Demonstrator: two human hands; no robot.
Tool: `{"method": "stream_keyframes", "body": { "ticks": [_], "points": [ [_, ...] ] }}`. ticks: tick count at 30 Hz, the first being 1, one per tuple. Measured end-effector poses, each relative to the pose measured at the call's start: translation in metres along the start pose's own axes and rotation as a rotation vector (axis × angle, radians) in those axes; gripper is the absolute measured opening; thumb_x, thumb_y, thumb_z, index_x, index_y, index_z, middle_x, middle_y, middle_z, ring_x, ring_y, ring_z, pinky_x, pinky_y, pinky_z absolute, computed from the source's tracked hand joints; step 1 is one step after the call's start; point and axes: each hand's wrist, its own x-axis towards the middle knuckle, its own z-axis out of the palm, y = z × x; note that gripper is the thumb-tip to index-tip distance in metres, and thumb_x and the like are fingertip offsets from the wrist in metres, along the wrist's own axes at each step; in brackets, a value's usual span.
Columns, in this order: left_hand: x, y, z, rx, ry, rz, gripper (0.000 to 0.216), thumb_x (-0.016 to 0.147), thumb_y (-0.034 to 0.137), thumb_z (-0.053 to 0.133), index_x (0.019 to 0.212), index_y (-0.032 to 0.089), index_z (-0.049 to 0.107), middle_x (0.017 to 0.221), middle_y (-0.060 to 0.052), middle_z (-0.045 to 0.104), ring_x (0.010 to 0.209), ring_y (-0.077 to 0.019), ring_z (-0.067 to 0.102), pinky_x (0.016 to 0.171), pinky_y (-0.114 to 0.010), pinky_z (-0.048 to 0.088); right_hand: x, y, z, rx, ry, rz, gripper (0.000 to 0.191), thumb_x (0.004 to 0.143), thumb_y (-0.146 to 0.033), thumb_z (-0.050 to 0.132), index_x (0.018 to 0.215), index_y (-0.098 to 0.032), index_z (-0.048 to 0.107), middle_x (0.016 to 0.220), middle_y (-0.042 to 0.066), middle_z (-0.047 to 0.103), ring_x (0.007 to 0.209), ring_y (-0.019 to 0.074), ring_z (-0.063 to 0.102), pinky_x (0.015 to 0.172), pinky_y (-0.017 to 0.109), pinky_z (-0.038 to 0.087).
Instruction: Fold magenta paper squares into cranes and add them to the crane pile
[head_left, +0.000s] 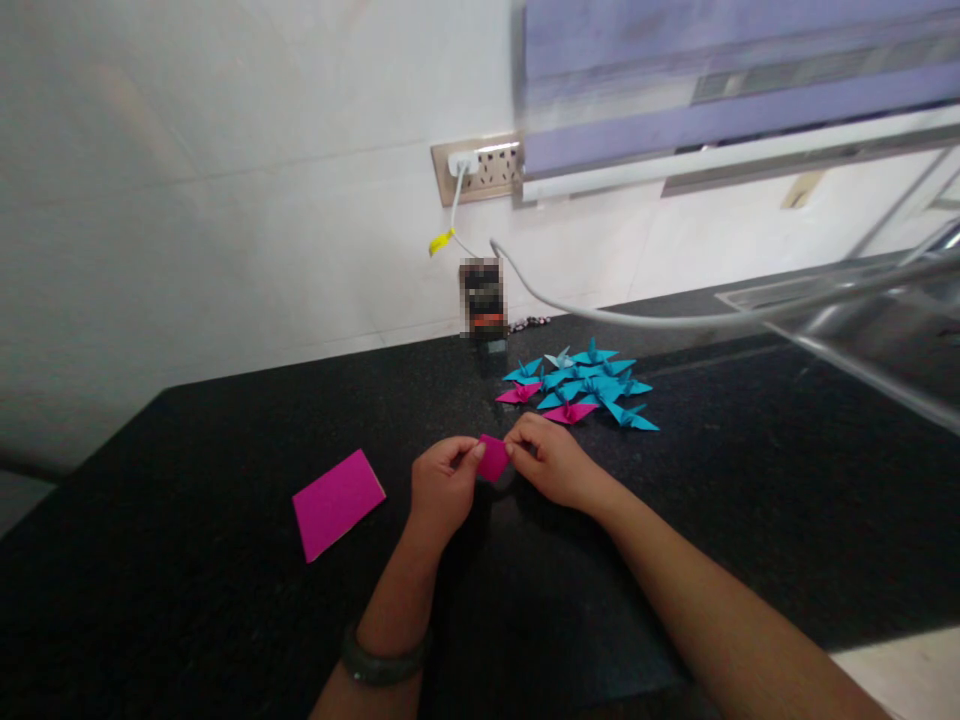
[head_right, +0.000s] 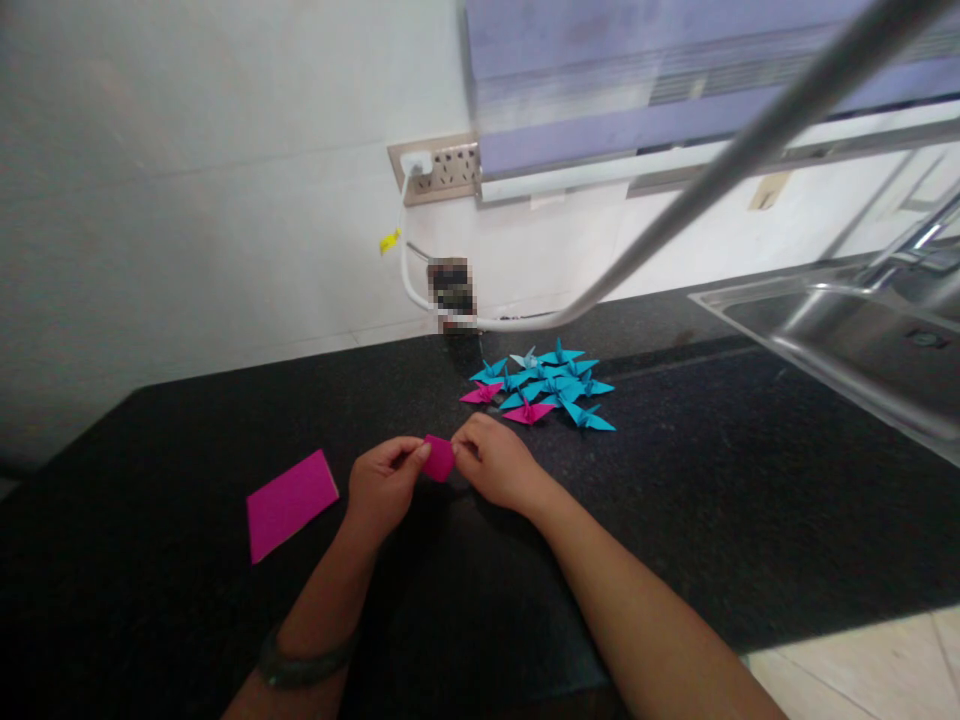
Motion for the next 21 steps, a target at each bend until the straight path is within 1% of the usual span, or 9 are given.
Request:
{"method": "stream_keyframes", "body": {
  "ticks": [5, 10, 18, 21],
  "points": [
    [0.0018, 0.0024, -0.0009, -0.005, -0.023, 0.005, 0.018, 0.075, 0.027, 0.053, 0.068, 0.016, 0.066, 0.060, 0.001, 0.064, 0.055, -0.0117, 0.055, 0.054, -0.021, 0.041, 0.0002, 0.0045, 0.0017, -0.018, 0.010, 0.008, 0.011, 0.079, -0.014, 0.050, 0.070, -0.016, 0.056, 0.070, 0.001, 0.051, 0.067, 0.0116, 0.048, 0.061, 0.023, 0.037],
    [0.0036, 0.0057, -0.0037, -0.022, -0.036, 0.002, 0.017, 0.074, 0.025, 0.053, 0.065, 0.016, 0.065, 0.056, 0.002, 0.062, 0.052, -0.0110, 0.054, 0.050, -0.020, 0.040, -0.0011, 0.0047, 0.0044, 0.047, 0.049, 0.068, 0.003, 0.079, -0.016, 0.052, 0.080, -0.017, 0.055, 0.068, -0.001, 0.052, 0.062, 0.0103, 0.048, 0.058, 0.022, 0.036],
    [0.0025, 0.0027, -0.0031, 0.072, -0.016, 0.038, 0.017, 0.075, 0.025, 0.053, 0.068, 0.016, 0.066, 0.060, 0.001, 0.062, 0.055, -0.0113, 0.055, 0.053, -0.021, 0.041, -0.0020, 0.0016, 0.0055, 0.125, 0.035, 0.082, 0.003, 0.075, -0.018, 0.057, 0.074, -0.017, 0.055, 0.067, -0.002, 0.053, 0.060, 0.0095, 0.048, 0.055, 0.021, 0.037],
    [0.0024, 0.0014, -0.0032, 0.087, -0.009, 0.045, 0.017, 0.075, 0.025, 0.052, 0.070, 0.016, 0.066, 0.062, 0.000, 0.063, 0.056, -0.0115, 0.056, 0.054, -0.022, 0.041, -0.0023, 0.0014, 0.0062, 0.102, 0.040, 0.063, 0.003, 0.074, -0.017, 0.058, 0.075, -0.017, 0.055, 0.067, -0.002, 0.053, 0.061, 0.0098, 0.048, 0.056, 0.021, 0.038]
  ]
}}
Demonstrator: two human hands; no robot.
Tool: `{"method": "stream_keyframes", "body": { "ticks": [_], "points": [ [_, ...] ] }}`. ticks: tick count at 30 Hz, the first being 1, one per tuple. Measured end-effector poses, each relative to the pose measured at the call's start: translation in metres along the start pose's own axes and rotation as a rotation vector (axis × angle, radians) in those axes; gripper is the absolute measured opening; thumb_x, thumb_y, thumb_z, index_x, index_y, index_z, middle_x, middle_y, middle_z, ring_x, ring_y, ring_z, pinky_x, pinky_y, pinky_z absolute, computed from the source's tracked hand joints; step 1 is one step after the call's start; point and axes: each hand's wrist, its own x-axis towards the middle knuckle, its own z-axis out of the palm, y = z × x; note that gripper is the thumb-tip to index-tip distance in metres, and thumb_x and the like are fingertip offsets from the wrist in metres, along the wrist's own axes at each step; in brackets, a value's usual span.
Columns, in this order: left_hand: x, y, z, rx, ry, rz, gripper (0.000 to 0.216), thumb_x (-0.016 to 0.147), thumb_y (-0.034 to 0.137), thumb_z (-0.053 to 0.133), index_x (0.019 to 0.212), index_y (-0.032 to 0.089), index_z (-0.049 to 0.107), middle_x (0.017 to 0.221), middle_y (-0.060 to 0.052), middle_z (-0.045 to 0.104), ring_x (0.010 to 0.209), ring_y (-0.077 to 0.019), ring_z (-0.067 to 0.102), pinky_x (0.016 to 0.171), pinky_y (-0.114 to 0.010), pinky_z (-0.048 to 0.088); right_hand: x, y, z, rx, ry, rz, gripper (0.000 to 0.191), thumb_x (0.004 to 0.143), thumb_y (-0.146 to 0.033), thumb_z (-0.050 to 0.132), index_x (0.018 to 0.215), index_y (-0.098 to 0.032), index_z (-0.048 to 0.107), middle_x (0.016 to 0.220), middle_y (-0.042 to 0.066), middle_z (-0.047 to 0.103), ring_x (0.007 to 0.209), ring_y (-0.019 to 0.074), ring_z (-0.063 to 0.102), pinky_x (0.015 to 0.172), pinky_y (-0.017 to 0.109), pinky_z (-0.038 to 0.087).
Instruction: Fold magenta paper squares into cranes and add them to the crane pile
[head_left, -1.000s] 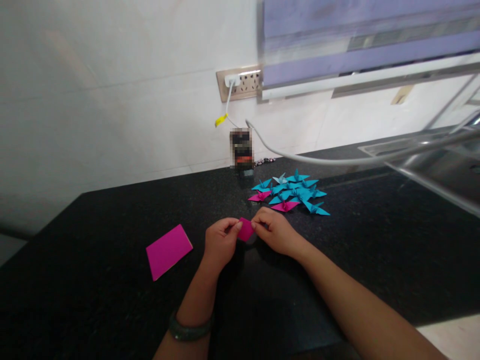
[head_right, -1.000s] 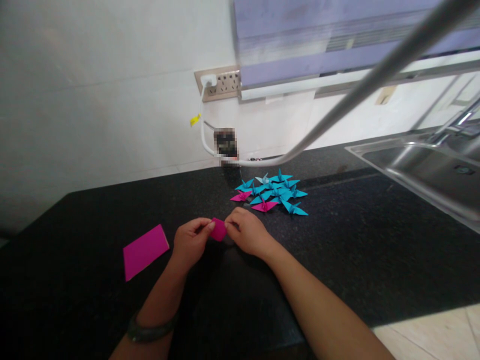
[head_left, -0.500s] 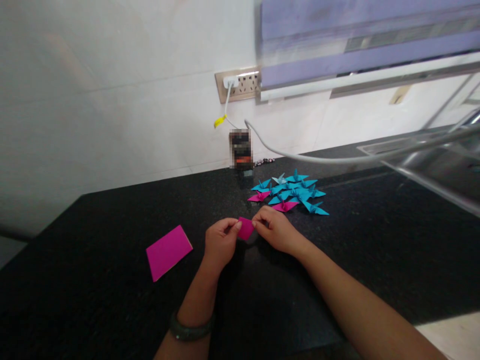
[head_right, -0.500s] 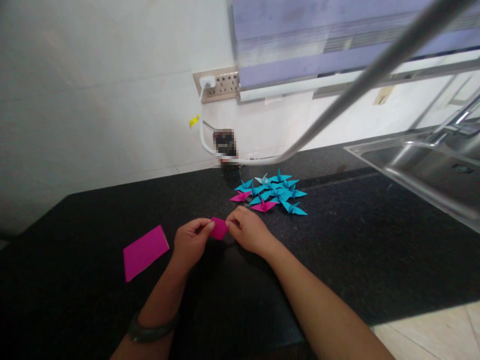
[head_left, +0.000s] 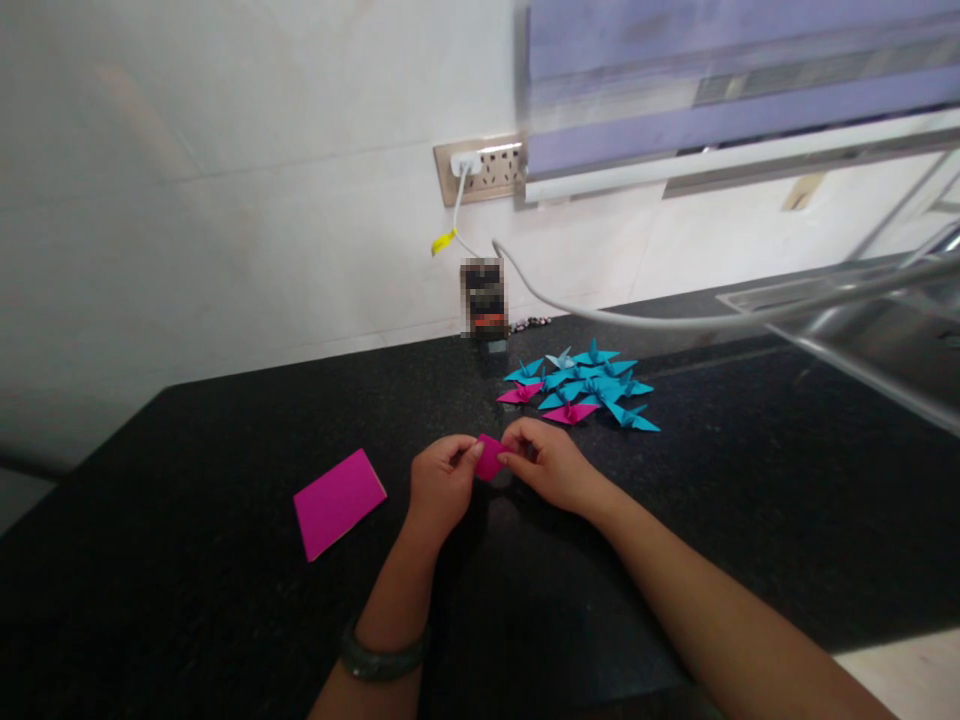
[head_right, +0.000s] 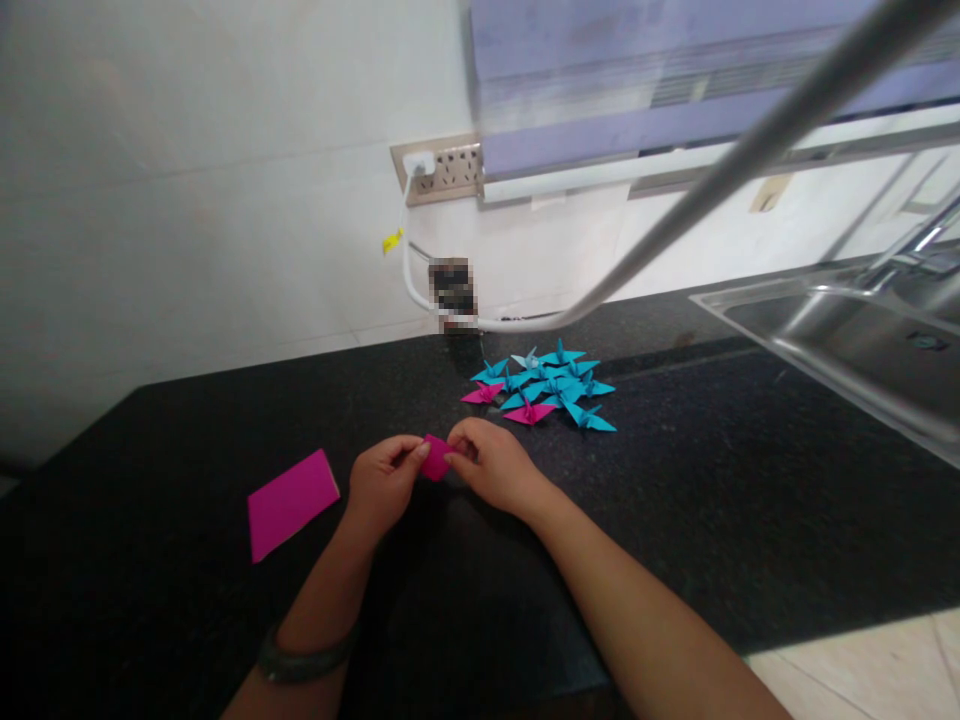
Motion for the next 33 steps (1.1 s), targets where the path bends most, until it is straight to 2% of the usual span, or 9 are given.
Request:
{"method": "stream_keyframes", "body": {
  "ticks": [4, 11, 16, 19, 22, 24, 27, 29, 33],
  "points": [
    [0.000, -0.003, 0.001, 0.038, 0.002, 0.058, 0.017, 0.076, 0.023, 0.052, 0.070, 0.016, 0.066, 0.064, 0.000, 0.064, 0.059, -0.0118, 0.057, 0.057, -0.022, 0.042, 0.000, 0.002, 0.001, -0.061, 0.002, 0.011, 0.002, 0.074, -0.017, 0.059, 0.074, -0.017, 0.057, 0.068, -0.001, 0.054, 0.061, 0.0105, 0.048, 0.057, 0.022, 0.038],
    [0.000, -0.005, 0.003, 0.099, 0.028, 0.106, 0.015, 0.076, 0.021, 0.052, 0.070, 0.017, 0.065, 0.066, -0.001, 0.065, 0.062, -0.0127, 0.058, 0.061, -0.023, 0.043, 0.000, -0.001, 0.001, -0.115, -0.053, -0.059, 0.005, 0.076, -0.020, 0.059, 0.073, -0.017, 0.062, 0.073, 0.002, 0.057, 0.068, 0.0117, 0.052, 0.063, 0.023, 0.039],
    [-0.001, -0.001, 0.001, 0.107, 0.044, 0.117, 0.015, 0.076, 0.020, 0.052, 0.069, 0.017, 0.065, 0.067, -0.001, 0.065, 0.065, -0.0132, 0.059, 0.062, -0.024, 0.043, -0.001, -0.005, 0.003, -0.188, -0.051, 0.016, 0.011, 0.076, -0.024, 0.059, 0.067, -0.017, 0.059, 0.064, -0.001, 0.056, 0.058, 0.0101, 0.049, 0.055, 0.022, 0.035],
    [-0.001, 0.000, 0.002, 0.100, 0.045, 0.106, 0.015, 0.077, 0.020, 0.052, 0.069, 0.017, 0.065, 0.067, -0.001, 0.065, 0.065, -0.0132, 0.059, 0.062, -0.024, 0.042, -0.002, -0.003, 0.006, -0.145, -0.015, 0.065, 0.016, 0.077, -0.028, 0.057, 0.065, -0.017, 0.056, 0.060, -0.002, 0.054, 0.055, 0.0093, 0.047, 0.052, 0.021, 0.034],
    [-0.002, -0.001, 0.003, 0.057, 0.026, 0.068, 0.015, 0.076, 0.022, 0.053, 0.069, 0.017, 0.065, 0.065, 0.000, 0.064, 0.062, -0.0124, 0.058, 0.059, -0.023, 0.042, -0.002, -0.001, 0.008, -0.012, 0.066, 0.140, 0.012, 0.077, -0.029, 0.057, 0.079, -0.018, 0.056, 0.064, -0.002, 0.057, 0.056, 0.0096, 0.050, 0.052, 0.020, 0.037],
    [-0.003, 0.000, 0.004, 0.013, -0.007, 0.046, 0.015, 0.076, 0.023, 0.053, 0.069, 0.017, 0.065, 0.064, 0.001, 0.064, 0.059, -0.0119, 0.057, 0.057, -0.022, 0.042, -0.001, -0.002, 0.008, 0.062, 0.075, 0.149, 0.017, 0.077, -0.028, 0.056, 0.090, -0.018, 0.056, 0.070, -0.001, 0.060, 0.060, 0.0104, 0.053, 0.055, 0.021, 0.040],
    [-0.004, 0.001, 0.004, -0.014, -0.046, 0.039, 0.015, 0.075, 0.024, 0.053, 0.068, 0.017, 0.065, 0.064, 0.000, 0.064, 0.059, -0.0121, 0.057, 0.058, -0.023, 0.043, -0.001, -0.007, 0.006, 0.051, 0.021, 0.085, 0.010, 0.079, -0.023, 0.052, 0.078, -0.017, 0.060, 0.072, 0.001, 0.062, 0.065, 0.0114, 0.055, 0.061, 0.022, 0.042],
    [-0.004, 0.003, 0.004, -0.021, -0.051, 0.032, 0.016, 0.075, 0.025, 0.053, 0.068, 0.016, 0.065, 0.064, 0.000, 0.064, 0.059, -0.0123, 0.057, 0.058, -0.023, 0.043, -0.001, -0.009, 0.005, 0.025, 0.011, 0.065, 0.016, 0.080, -0.020, 0.049, 0.070, -0.016, 0.061, 0.069, 0.001, 0.063, 0.065, 0.0114, 0.055, 0.061, 0.022, 0.042],
    [-0.003, 0.003, 0.003, -0.026, 0.014, -0.010, 0.017, 0.075, 0.026, 0.053, 0.069, 0.017, 0.066, 0.064, 0.000, 0.065, 0.058, -0.0128, 0.057, 0.057, -0.023, 0.043, -0.001, -0.007, 0.003, 0.015, 0.034, 0.097, 0.016, 0.079, -0.018, 0.049, 0.072, -0.016, 0.063, 0.068, 0.001, 0.063, 0.062, 0.0116, 0.056, 0.059, 0.022, 0.042]
  ]
}}
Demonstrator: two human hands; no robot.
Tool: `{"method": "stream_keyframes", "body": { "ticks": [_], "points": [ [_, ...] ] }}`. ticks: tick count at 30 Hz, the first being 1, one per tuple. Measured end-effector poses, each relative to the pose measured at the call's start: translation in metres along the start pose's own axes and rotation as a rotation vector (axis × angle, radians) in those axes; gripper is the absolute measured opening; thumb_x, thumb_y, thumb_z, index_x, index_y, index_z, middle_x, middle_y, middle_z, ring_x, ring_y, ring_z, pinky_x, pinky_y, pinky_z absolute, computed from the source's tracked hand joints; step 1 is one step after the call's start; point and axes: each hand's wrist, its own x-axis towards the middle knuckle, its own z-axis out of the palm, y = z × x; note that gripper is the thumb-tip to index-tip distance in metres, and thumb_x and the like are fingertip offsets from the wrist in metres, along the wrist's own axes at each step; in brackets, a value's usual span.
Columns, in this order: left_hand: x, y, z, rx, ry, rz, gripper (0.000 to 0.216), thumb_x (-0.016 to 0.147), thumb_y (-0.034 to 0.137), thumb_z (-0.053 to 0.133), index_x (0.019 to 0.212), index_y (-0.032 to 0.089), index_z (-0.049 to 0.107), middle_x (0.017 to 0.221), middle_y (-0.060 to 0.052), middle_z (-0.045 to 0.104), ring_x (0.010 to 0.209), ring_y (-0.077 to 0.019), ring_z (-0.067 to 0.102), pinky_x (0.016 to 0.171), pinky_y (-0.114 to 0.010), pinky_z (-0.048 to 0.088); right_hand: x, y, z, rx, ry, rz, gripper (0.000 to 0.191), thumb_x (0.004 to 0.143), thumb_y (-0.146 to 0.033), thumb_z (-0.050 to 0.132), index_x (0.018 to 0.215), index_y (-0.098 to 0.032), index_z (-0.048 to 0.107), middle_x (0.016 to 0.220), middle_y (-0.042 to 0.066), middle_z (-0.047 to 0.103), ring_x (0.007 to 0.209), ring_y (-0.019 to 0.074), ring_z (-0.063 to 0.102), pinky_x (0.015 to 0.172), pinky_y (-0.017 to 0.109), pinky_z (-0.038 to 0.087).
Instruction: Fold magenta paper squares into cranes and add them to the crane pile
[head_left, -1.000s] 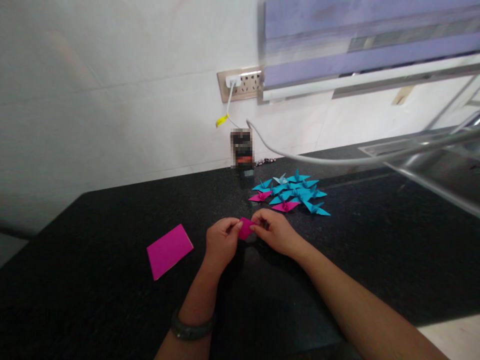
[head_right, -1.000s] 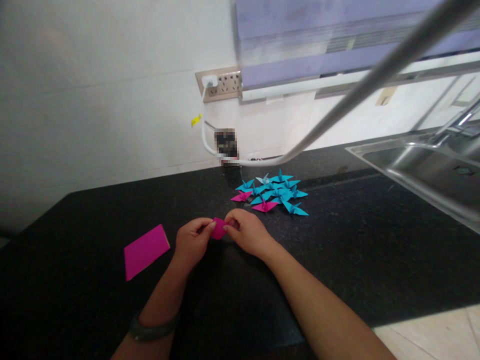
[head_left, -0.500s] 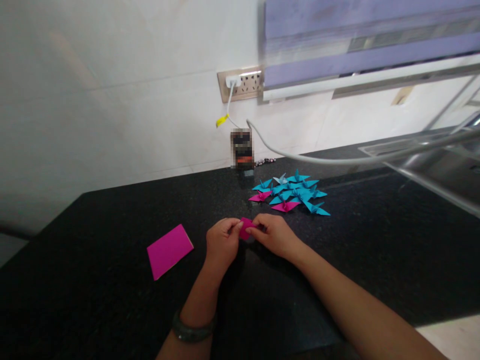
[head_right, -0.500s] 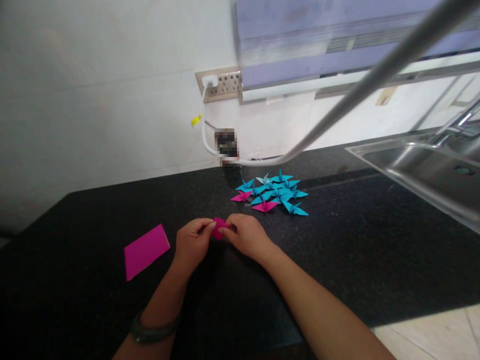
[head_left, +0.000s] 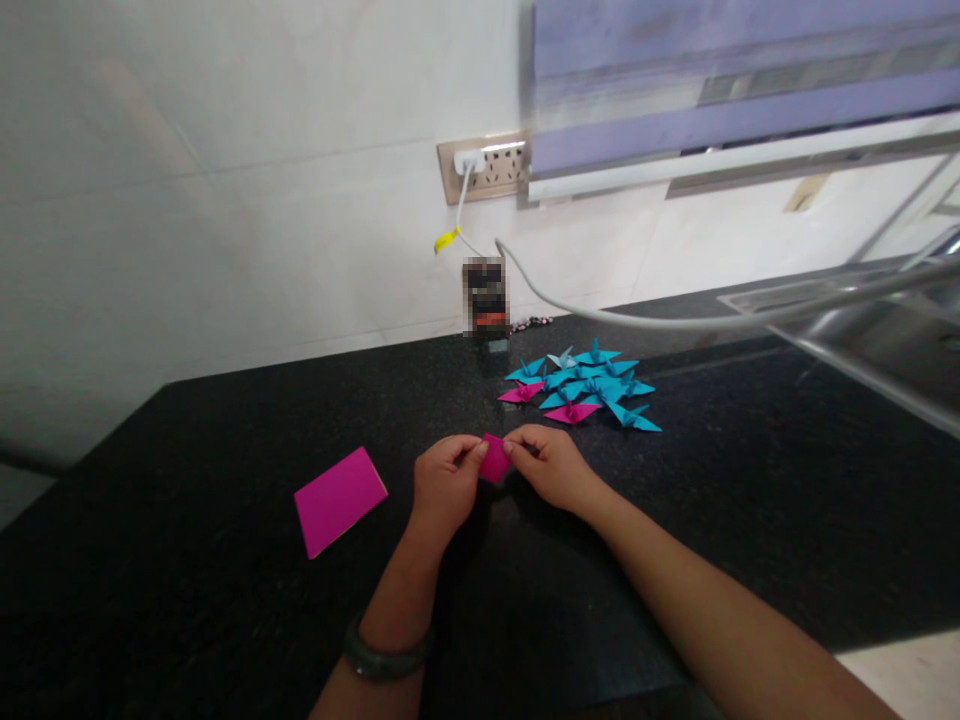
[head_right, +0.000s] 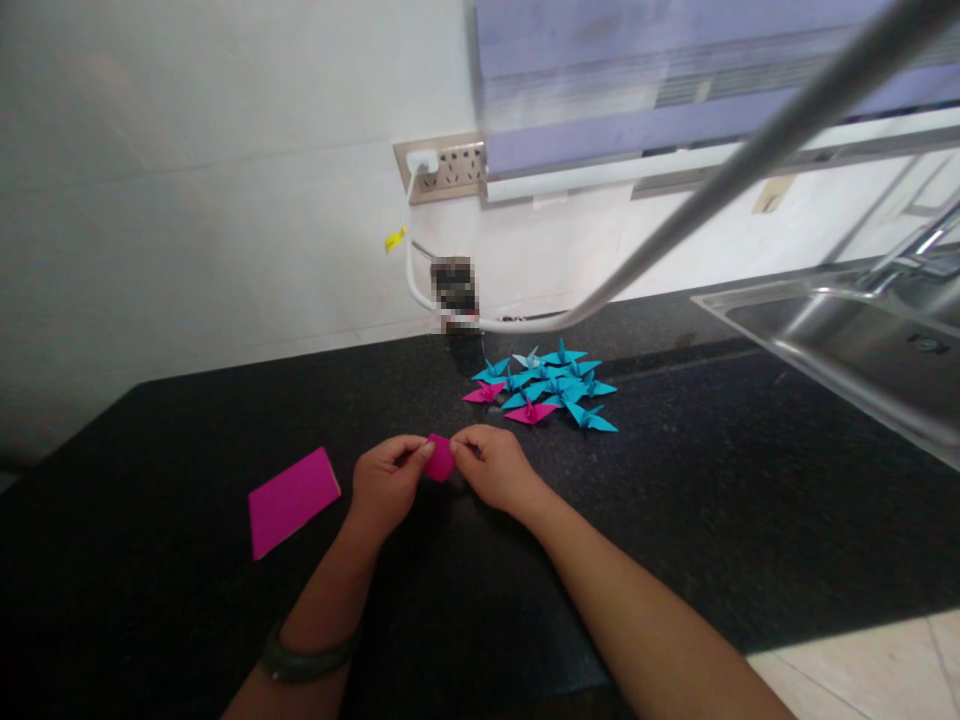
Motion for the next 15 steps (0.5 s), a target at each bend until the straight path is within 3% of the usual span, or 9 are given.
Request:
{"method": "stream_keyframes", "body": {
  "ticks": [15],
  "points": [
    [0.0013, -0.0006, 0.0006, -0.039, 0.047, -0.041, 0.017, 0.073, 0.027, 0.055, 0.070, 0.016, 0.067, 0.063, 0.000, 0.066, 0.058, -0.0131, 0.058, 0.056, -0.022, 0.043, 0.0018, 0.0074, -0.0014, -0.148, 0.034, -0.020, 0.011, 0.074, -0.017, 0.053, 0.070, -0.016, 0.063, 0.063, 0.001, 0.061, 0.056, 0.0106, 0.052, 0.053, 0.021, 0.037]
  ]
}}
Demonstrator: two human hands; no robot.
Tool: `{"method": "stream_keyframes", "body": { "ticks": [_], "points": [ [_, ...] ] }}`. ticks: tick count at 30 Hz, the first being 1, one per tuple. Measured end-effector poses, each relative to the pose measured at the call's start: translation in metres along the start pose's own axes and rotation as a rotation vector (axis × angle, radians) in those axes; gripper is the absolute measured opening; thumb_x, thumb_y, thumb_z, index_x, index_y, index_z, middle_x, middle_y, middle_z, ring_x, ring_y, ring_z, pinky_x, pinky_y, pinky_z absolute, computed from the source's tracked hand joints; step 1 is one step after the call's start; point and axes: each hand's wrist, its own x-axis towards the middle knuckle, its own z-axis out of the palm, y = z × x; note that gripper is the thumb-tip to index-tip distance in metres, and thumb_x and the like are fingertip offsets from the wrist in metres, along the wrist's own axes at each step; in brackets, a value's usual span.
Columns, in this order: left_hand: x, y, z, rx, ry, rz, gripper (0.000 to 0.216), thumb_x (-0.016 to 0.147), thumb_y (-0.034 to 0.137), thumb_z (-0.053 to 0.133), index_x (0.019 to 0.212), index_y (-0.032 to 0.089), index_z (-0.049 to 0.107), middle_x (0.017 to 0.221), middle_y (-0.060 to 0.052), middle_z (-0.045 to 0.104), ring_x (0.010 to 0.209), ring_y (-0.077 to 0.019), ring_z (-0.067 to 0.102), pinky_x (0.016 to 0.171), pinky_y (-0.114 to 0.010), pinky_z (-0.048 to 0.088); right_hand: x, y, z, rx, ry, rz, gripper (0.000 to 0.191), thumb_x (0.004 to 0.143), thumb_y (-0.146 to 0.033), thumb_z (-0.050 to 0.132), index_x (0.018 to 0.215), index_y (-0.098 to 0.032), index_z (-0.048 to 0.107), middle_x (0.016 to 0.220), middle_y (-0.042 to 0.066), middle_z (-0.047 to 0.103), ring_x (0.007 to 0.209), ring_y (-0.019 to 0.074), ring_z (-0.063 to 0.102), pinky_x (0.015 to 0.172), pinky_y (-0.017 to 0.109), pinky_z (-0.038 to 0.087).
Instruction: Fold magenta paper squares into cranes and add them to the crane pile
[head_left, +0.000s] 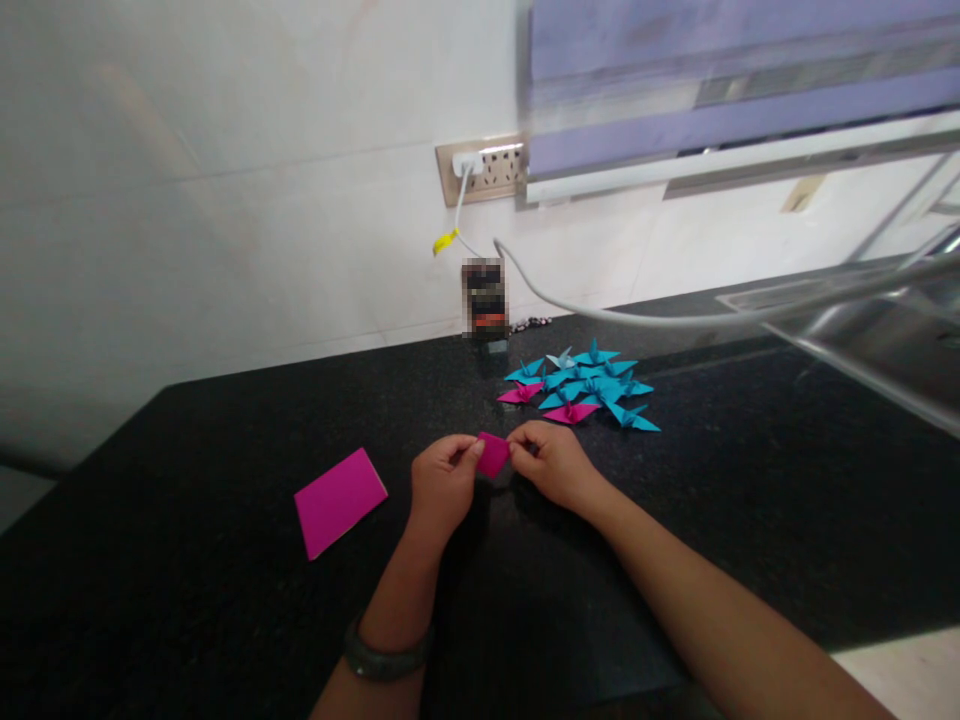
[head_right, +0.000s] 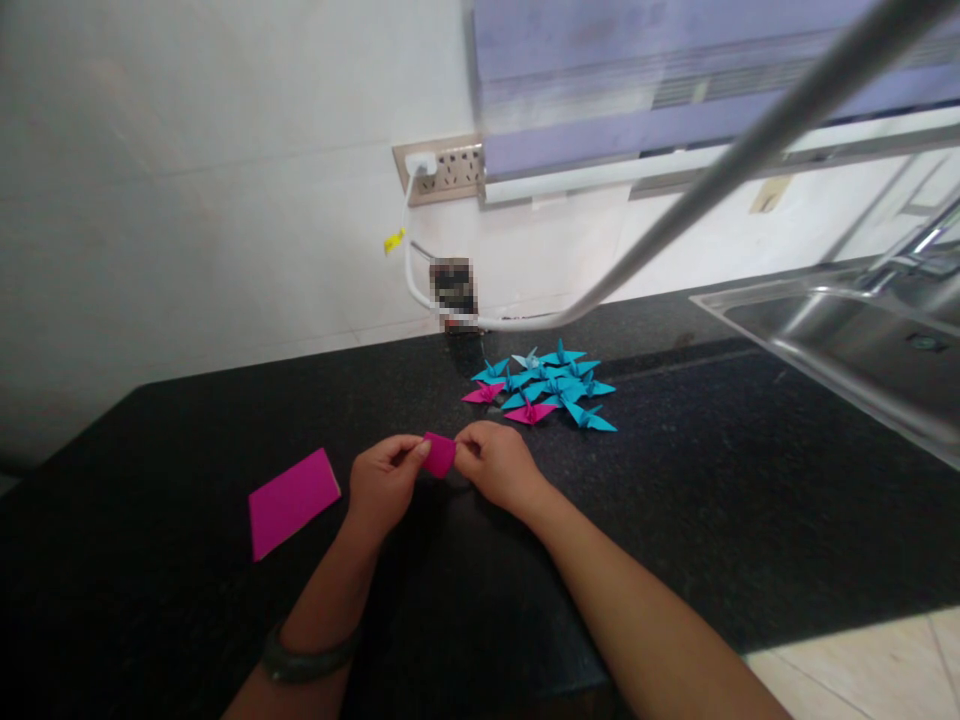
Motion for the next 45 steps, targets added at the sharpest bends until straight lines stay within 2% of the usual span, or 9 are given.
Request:
{"method": "stream_keyframes", "body": {
  "ticks": [7, 12, 16, 18, 25, 29, 32, 35, 45],
  "points": [
    [0.001, -0.001, 0.001, -0.145, -0.016, -0.113, 0.018, 0.071, 0.030, 0.057, 0.069, 0.014, 0.067, 0.058, 0.000, 0.064, 0.053, -0.0125, 0.056, 0.051, -0.022, 0.042, 0.000, -0.006, -0.003, 0.085, -0.006, -0.023, 0.013, 0.077, -0.015, 0.048, 0.072, -0.015, 0.060, 0.065, 0.001, 0.059, 0.060, 0.0112, 0.052, 0.057, 0.022, 0.039],
    [0.000, 0.001, 0.001, -0.105, -0.013, -0.048, 0.019, 0.073, 0.030, 0.055, 0.069, 0.016, 0.066, 0.058, 0.000, 0.064, 0.054, -0.0124, 0.056, 0.052, -0.022, 0.043, 0.001, 0.000, 0.000, 0.115, 0.004, 0.038, 0.013, 0.078, -0.018, 0.048, 0.074, -0.016, 0.060, 0.064, 0.000, 0.058, 0.060, 0.0110, 0.051, 0.057, 0.022, 0.039],
    [0.000, 0.006, -0.001, -0.064, 0.008, -0.016, 0.016, 0.072, 0.027, 0.055, 0.067, 0.016, 0.066, 0.059, 0.001, 0.065, 0.056, -0.0124, 0.057, 0.054, -0.022, 0.044, 0.002, 0.004, 0.002, 0.169, 0.013, 0.148, 0.019, 0.077, -0.031, 0.054, 0.065, -0.016, 0.056, 0.058, -0.002, 0.053, 0.054, 0.0103, 0.047, 0.051, 0.021, 0.037],
    [0.000, 0.008, -0.002, -0.064, 0.009, -0.025, 0.016, 0.072, 0.026, 0.055, 0.067, 0.016, 0.066, 0.058, 0.001, 0.064, 0.055, -0.0122, 0.057, 0.053, -0.021, 0.043, 0.002, 0.003, 0.002, 0.187, 0.007, 0.161, 0.021, 0.076, -0.031, 0.055, 0.062, -0.016, 0.054, 0.056, -0.002, 0.052, 0.053, 0.0099, 0.046, 0.050, 0.021, 0.036],
    [0.002, -0.002, 0.001, -0.161, 0.000, -0.080, 0.018, 0.071, 0.031, 0.057, 0.068, 0.015, 0.066, 0.057, 0.000, 0.063, 0.053, -0.0122, 0.055, 0.052, -0.022, 0.042, 0.000, -0.001, -0.002, 0.126, 0.004, 0.005, 0.017, 0.080, -0.025, 0.051, 0.065, -0.016, 0.054, 0.058, -0.002, 0.052, 0.055, 0.0099, 0.047, 0.053, 0.021, 0.036],
    [0.003, -0.005, 0.001, -0.311, -0.064, -0.169, 0.018, 0.068, 0.032, 0.061, 0.067, 0.014, 0.064, 0.057, 0.001, 0.062, 0.053, -0.0115, 0.054, 0.053, -0.022, 0.042, -0.001, -0.002, -0.004, 0.103, -0.007, -0.068, 0.016, 0.079, -0.023, 0.051, 0.066, -0.016, 0.054, 0.060, -0.002, 0.052, 0.057, 0.0098, 0.047, 0.054, 0.021, 0.036],
    [0.002, -0.003, 0.000, -0.425, -0.165, -0.227, 0.017, 0.066, 0.030, 0.062, 0.064, 0.013, 0.063, 0.056, 0.001, 0.061, 0.052, -0.0104, 0.053, 0.053, -0.022, 0.041, -0.001, -0.004, -0.005, 0.151, -0.029, -0.037, 0.012, 0.078, -0.024, 0.052, 0.070, -0.016, 0.056, 0.063, -0.001, 0.054, 0.056, 0.0096, 0.048, 0.052, 0.020, 0.036],
    [0.001, -0.001, 0.001, -0.439, -0.214, -0.232, 0.016, 0.066, 0.029, 0.063, 0.064, 0.013, 0.063, 0.055, 0.001, 0.060, 0.051, -0.0099, 0.052, 0.052, -0.022, 0.040, -0.001, -0.006, -0.005, 0.169, -0.055, -0.024, 0.011, 0.078, -0.021, 0.051, 0.070, -0.016, 0.057, 0.064, -0.001, 0.056, 0.058, 0.0097, 0.049, 0.054, 0.020, 0.037],
    [0.002, -0.004, 0.002, -0.423, -0.096, -0.211, 0.015, 0.066, 0.028, 0.063, 0.065, 0.013, 0.064, 0.056, 0.001, 0.061, 0.052, -0.0105, 0.053, 0.053, -0.022, 0.041, -0.001, -0.002, -0.005, 0.117, -0.021, -0.016, 0.012, 0.075, -0.017, 0.050, 0.065, -0.016, 0.056, 0.059, -0.001, 0.054, 0.055, 0.0099, 0.048, 0.053, 0.021, 0.036]
  ]
}}
